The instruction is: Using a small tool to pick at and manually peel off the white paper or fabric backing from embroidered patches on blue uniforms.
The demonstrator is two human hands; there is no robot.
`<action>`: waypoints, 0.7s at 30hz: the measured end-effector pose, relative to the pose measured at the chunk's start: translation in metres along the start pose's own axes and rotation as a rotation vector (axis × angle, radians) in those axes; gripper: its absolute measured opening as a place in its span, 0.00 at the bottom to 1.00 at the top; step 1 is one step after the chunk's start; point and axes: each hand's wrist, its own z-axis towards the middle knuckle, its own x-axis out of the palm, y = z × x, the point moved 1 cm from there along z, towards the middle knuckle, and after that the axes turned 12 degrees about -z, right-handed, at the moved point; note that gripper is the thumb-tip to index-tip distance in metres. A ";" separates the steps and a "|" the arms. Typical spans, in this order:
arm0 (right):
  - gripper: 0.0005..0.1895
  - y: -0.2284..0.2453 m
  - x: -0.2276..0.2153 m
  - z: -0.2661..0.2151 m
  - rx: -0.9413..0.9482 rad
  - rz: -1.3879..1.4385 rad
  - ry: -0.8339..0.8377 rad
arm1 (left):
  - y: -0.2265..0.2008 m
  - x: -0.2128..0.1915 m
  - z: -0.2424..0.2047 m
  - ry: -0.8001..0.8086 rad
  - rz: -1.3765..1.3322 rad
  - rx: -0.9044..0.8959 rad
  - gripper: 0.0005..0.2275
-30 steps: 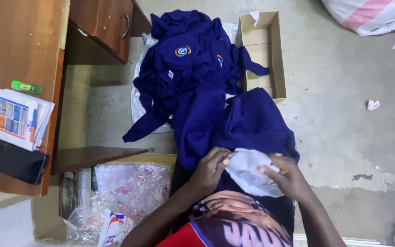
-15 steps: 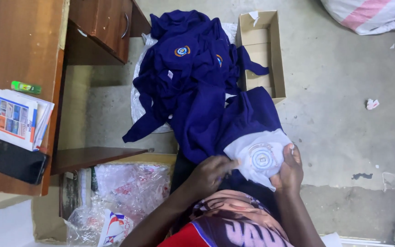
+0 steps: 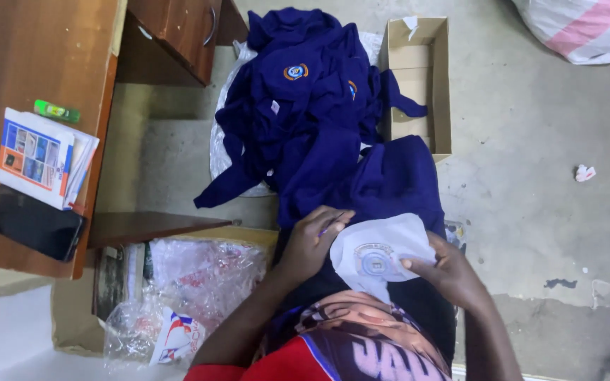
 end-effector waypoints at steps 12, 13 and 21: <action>0.11 0.106 0.007 0.017 -0.320 -0.468 -0.073 | 0.009 0.017 0.012 0.052 -0.188 -0.098 0.09; 0.11 0.098 0.005 0.023 -0.322 -0.468 -0.063 | 0.007 0.015 0.011 0.042 -0.187 -0.102 0.09; 0.08 0.141 -0.001 0.018 -0.311 -0.394 0.135 | -0.006 0.018 0.008 0.075 -0.185 -0.030 0.06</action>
